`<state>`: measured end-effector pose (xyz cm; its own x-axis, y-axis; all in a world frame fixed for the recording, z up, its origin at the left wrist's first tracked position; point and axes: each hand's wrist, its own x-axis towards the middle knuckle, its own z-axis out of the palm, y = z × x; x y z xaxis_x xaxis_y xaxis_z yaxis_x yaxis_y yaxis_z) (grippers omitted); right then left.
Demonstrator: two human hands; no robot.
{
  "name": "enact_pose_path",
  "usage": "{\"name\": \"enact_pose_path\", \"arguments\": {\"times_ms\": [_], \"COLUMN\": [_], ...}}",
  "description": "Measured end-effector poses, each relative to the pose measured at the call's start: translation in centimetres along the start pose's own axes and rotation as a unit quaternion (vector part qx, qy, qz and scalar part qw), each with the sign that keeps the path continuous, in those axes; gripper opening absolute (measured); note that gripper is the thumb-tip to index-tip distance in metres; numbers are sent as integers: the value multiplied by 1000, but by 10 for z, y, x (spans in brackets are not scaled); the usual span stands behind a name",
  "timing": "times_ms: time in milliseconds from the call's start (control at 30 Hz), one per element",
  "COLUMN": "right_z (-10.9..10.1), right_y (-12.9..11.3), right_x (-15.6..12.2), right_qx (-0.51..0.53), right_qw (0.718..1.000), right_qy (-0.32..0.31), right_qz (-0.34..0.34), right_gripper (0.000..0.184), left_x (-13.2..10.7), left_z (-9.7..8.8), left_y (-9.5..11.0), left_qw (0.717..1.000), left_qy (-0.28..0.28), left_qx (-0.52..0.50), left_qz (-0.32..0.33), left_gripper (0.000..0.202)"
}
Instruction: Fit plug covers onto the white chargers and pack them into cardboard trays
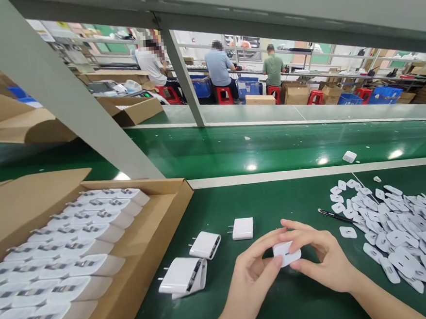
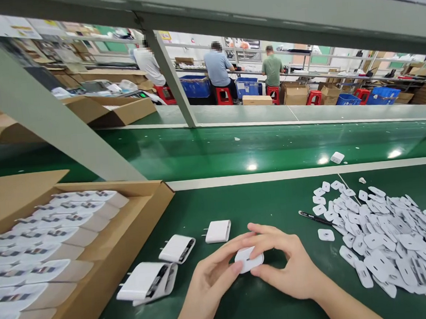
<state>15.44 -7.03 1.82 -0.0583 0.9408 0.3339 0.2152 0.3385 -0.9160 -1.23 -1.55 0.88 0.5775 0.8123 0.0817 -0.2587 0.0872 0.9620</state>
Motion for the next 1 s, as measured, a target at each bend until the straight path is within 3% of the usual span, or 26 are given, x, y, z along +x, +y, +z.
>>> {"name": "enact_pose_path", "arguments": {"times_ms": [133, 233, 367, 567, 767, 1000], "right_z": [0, 2, 8, 9, 8, 6], "right_y": [0, 1, 1, 3, 5, 3], "right_x": [0, 2, 4, 2, 1, 2], "right_qx": [22, 62, 136, 89, 66, 75], "right_qw": [1000, 995, 983, 987, 990, 992], "right_qy": [8, 45, 14, 67, 75, 54], "right_qz": [19, 70, 122, 112, 102, 87], "right_gripper": [18, 31, 32, 30, 30, 31], "left_x": [1, 1, -1, 3, 10, 7], "left_z": [-1, 0, 4, 6, -3, -2], "left_y": [2, 4, 0, -5, -2, -2], "left_qw": [1000, 1000, 999, 994, 994, 994], "left_qy": [9, 16, 29, 60, -5, 3], "left_qx": [7, 20, 35, 80, 68, 75], "left_qz": [-12, -16, -1, 42, -81, -79], "left_gripper": [22, 22, 27, 27, 38, 45]}}
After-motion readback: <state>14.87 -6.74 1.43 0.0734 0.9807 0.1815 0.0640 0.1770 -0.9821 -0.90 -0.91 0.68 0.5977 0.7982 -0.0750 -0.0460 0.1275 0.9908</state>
